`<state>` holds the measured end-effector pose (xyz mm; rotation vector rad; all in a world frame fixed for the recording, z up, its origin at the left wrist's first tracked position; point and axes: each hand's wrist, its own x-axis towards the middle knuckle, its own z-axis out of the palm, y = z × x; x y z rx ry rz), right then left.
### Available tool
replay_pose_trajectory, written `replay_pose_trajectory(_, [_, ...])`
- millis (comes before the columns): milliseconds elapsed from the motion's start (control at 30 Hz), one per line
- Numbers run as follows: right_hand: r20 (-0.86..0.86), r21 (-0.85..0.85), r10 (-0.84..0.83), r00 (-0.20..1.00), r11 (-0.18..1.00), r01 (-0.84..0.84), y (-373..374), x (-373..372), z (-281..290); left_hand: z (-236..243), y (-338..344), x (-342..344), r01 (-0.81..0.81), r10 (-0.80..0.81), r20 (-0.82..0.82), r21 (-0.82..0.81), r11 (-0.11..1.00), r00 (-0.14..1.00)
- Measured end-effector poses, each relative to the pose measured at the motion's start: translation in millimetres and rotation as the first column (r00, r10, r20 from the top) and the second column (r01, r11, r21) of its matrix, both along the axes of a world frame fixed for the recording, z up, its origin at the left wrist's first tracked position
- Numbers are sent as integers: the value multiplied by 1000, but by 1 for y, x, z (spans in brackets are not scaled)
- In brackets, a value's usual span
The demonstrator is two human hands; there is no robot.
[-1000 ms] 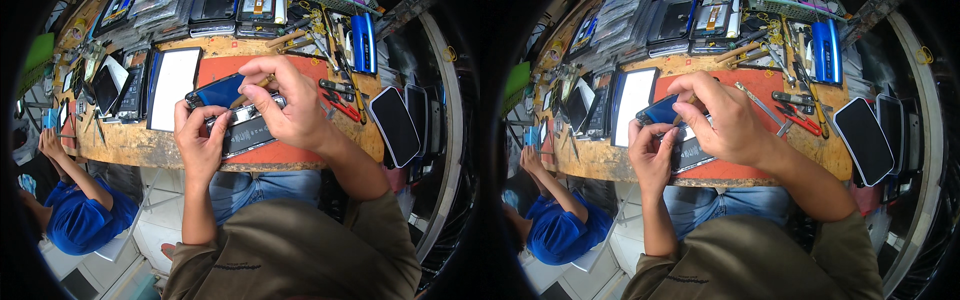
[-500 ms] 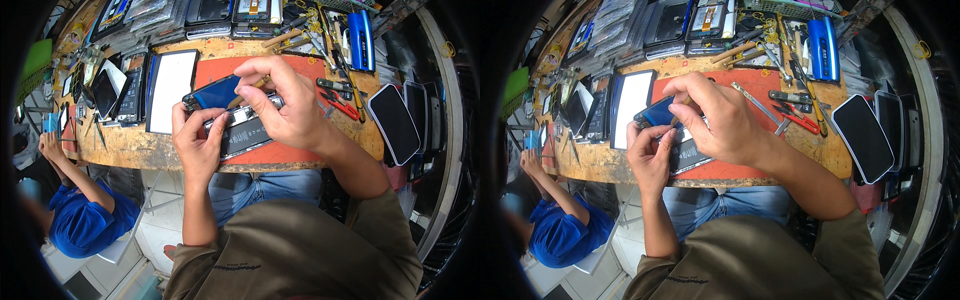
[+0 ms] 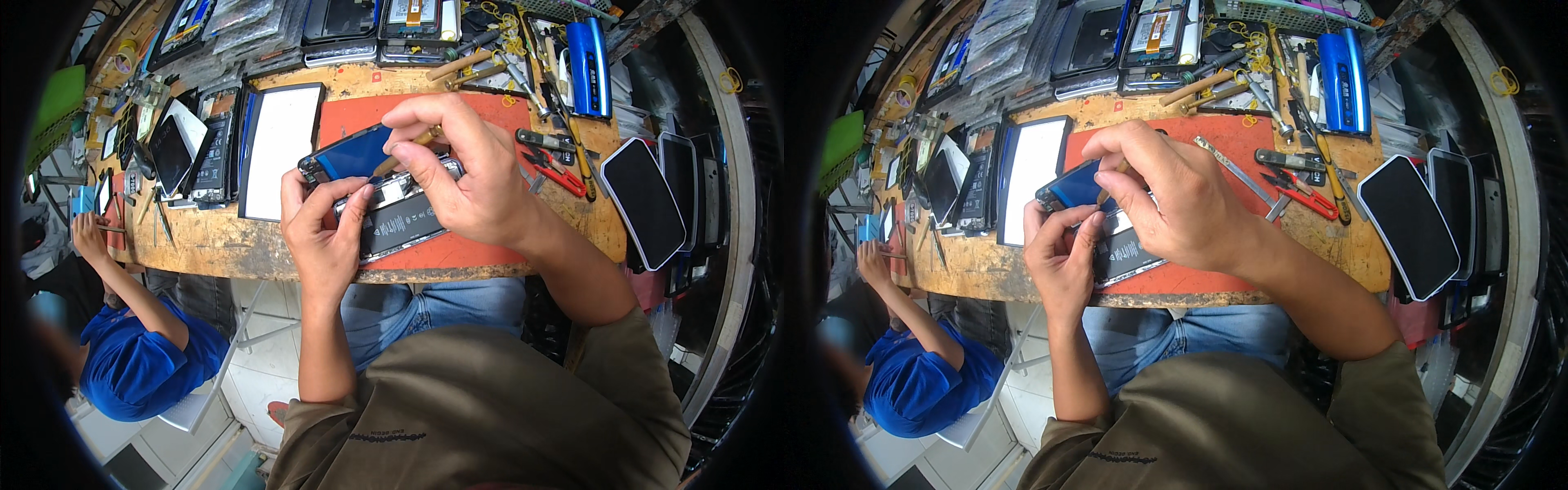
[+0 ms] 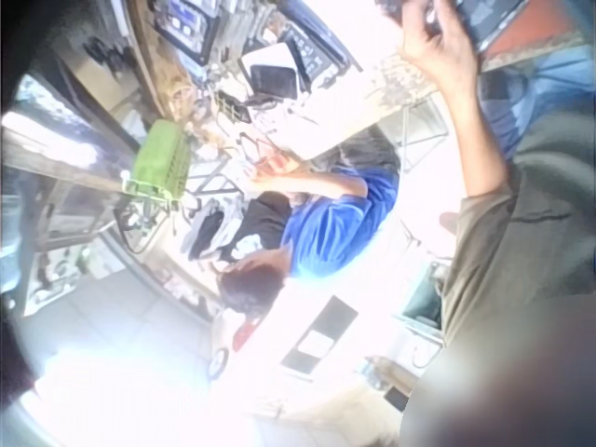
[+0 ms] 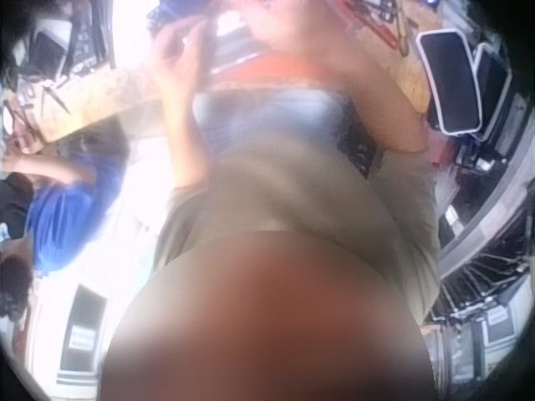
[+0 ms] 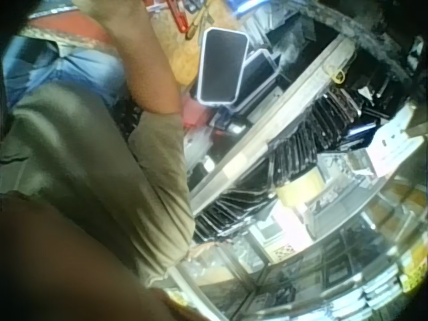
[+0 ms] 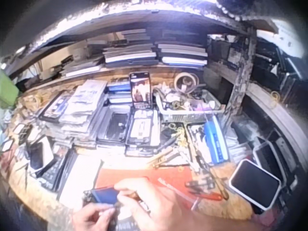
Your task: The person disassembles a smartphone, removes the back cover, and manipulates internal components using a metal spudger and screwdriver. They reassemble the device, test the screen, and continue working on the phone's internals.
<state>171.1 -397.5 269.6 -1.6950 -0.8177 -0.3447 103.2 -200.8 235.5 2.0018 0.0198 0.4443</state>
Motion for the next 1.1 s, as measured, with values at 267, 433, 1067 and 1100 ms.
replay_pose_trajectory(267, [5,-34,26,1000,999,-26,-1,0,1,1,1,-1,-3,3,6,42,999,1000])
replay_pose_trajectory(433, [1,-36,13,1000,999,-13,-2,0,2,2,1,-1,-3,2,9,55,998,1000])
replay_pose_trajectory(1067, [24,-21,6,1000,1000,-6,-2,0,3,1,0,-1,-11,11,0,37,999,1000])
replay_pose_trajectory(1100, [25,-26,5,1000,1000,-4,-1,0,3,1,0,-1,-10,10,1,35,999,1000])
